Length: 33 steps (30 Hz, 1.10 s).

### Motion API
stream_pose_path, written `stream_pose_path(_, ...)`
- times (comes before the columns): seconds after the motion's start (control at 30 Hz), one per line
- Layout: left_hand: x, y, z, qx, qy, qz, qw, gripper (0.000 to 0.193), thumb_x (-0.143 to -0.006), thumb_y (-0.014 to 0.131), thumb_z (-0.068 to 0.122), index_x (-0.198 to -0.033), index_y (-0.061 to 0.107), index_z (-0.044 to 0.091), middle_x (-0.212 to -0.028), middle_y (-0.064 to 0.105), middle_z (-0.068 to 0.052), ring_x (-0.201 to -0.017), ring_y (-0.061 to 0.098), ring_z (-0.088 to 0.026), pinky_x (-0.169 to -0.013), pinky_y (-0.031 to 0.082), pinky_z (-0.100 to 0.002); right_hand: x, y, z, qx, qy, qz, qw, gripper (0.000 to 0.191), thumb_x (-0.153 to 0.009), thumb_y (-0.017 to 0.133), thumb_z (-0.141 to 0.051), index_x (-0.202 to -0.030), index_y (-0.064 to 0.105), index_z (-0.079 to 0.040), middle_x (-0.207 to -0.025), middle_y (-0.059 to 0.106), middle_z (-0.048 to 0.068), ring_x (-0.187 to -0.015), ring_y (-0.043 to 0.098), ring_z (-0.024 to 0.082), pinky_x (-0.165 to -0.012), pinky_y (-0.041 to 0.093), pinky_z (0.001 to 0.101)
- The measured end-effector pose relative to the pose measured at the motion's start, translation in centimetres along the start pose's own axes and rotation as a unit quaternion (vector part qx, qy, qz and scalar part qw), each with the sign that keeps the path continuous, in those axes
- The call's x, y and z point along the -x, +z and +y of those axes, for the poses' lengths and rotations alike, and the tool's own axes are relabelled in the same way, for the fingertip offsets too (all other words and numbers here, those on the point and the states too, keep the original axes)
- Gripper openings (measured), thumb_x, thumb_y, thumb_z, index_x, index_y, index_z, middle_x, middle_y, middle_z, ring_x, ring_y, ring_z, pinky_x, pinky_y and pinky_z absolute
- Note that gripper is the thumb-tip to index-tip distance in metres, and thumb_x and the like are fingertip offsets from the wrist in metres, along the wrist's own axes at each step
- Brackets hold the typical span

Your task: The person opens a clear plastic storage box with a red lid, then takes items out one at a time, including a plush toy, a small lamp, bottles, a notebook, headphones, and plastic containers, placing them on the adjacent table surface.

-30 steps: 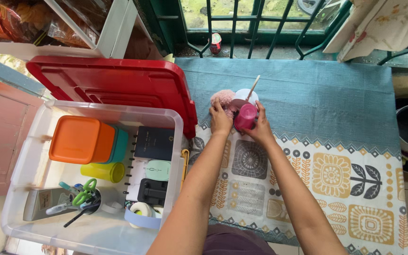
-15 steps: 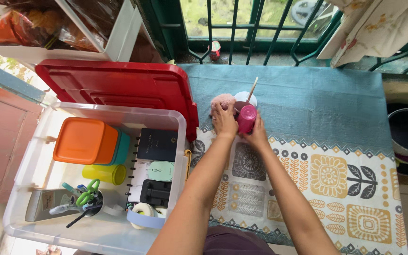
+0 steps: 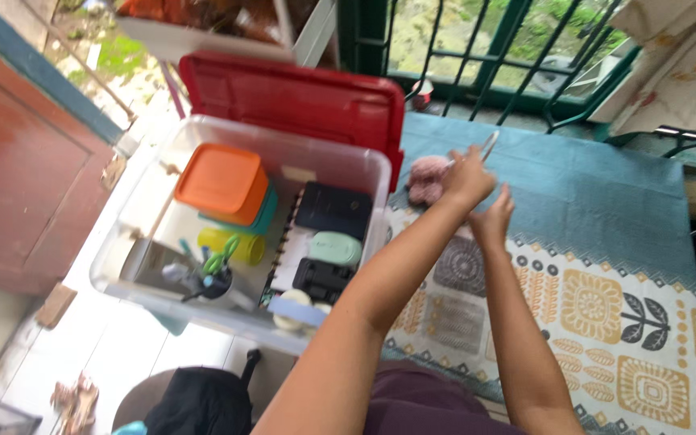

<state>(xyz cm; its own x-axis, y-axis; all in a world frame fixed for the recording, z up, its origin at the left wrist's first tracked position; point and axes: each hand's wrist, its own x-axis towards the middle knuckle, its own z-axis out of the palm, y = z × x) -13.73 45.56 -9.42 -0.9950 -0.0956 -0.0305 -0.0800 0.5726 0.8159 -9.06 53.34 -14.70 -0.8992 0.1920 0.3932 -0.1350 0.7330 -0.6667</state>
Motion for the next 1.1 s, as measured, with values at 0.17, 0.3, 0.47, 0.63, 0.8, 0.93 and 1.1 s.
stream_pose_path(0.17,0.1,-4.6,4.0,0.107,0.361,0.042,0.925,0.057,-0.082,0.070,0.027,-0.135,0.056,0.014,-0.123,0.061,-0.021,-0.118,0.061,-0.040,-0.104,0.053,-0.044,-1.9,-1.8,-2.7,-0.182,-0.117,0.012,0.976,0.083,-0.101,0.086,-0.025,-0.161,0.036,0.001,-0.156,0.051,0.021,-0.144,0.051,0.035,-0.122,0.041,0.0438)
stream_pose_path(0.3,3.2,-14.0,2.4,0.108,0.508,-0.052,0.853,0.032,-0.107,0.064,0.024,-0.138,0.057,0.020,-0.130,0.058,-0.007,-0.118,0.065,-0.017,-0.103,0.059,-0.030,-1.9,-4.3,-7.2,-0.306,-0.112,-0.035,0.945,0.067,-0.108,0.076,-0.008,-0.159,0.033,0.000,-0.160,0.046,0.017,-0.147,0.053,0.024,-0.120,0.049,0.0370)
stream_pose_path(0.47,8.1,-28.7,-5.1,0.032,0.468,-0.134,0.873,0.033,-0.108,0.066,0.021,-0.137,0.055,0.012,-0.134,0.054,-0.012,-0.113,0.071,-0.019,-0.094,0.060,-0.030,1.3,-6.5,-15.6,-0.322,-0.078,-0.167,0.929,0.038,-0.111,0.070,-0.008,-0.144,0.051,-0.004,-0.142,0.062,0.013,-0.124,0.065,0.019,-0.100,0.057,0.0308)
stream_pose_path(0.63,9.6,-37.6,-12.7,0.017,0.395,-0.121,0.911,0.023,-0.104,0.066,0.015,-0.125,0.060,0.008,-0.117,0.071,-0.008,-0.108,0.073,-0.021,-0.091,0.060,-0.035,4.6,-3.7,-25.1,-0.138,-0.164,-0.312,0.925,0.033,-0.098,0.071,-0.017,-0.129,0.062,-0.007,-0.121,0.071,0.008,-0.111,0.069,0.018,-0.089,0.057,0.0344)
stream_pose_path(0.8,8.9,-39.3,-19.8,-0.013,0.290,-0.234,0.928,0.022,-0.101,0.063,0.022,-0.116,0.063,0.006,-0.105,0.073,-0.013,-0.099,0.075,-0.027,-0.085,0.060,-0.040,7.4,6.8,-30.7,0.054,-0.239,-0.499,0.832,0.039,-0.090,0.071,-0.033,-0.115,0.068,-0.003,-0.111,0.071,0.017,-0.101,0.070,0.031,-0.088,0.055,0.0425)
stream_pose_path(0.93,8.4,-38.5,-24.2,-0.237,0.167,-0.339,0.895,0.028,-0.095,0.061,0.030,-0.105,0.075,0.008,-0.100,0.075,-0.018,-0.096,0.071,-0.036,-0.084,0.055,-0.047,9.3,14.9,-30.0,0.208,-0.169,-0.644,0.717,0.034,-0.092,0.061,-0.032,-0.116,0.077,-0.014,-0.111,0.077,0.018,-0.102,0.072,0.034,-0.092,0.056,0.0440)
stream_pose_path(1.1,7.8,-33.8,-28.3,-0.345,0.074,-0.394,0.849,0.033,-0.086,0.066,0.028,-0.110,0.078,0.009,-0.115,0.073,-0.020,-0.107,0.071,-0.035,-0.089,0.056,-0.046,11.9,22.6,-26.3,0.106,-0.172,-0.671,0.713,0.038,-0.084,0.066,-0.032,-0.115,0.074,-0.013,-0.114,0.076,0.016,-0.106,0.071,0.031,-0.092,0.055,0.0421)
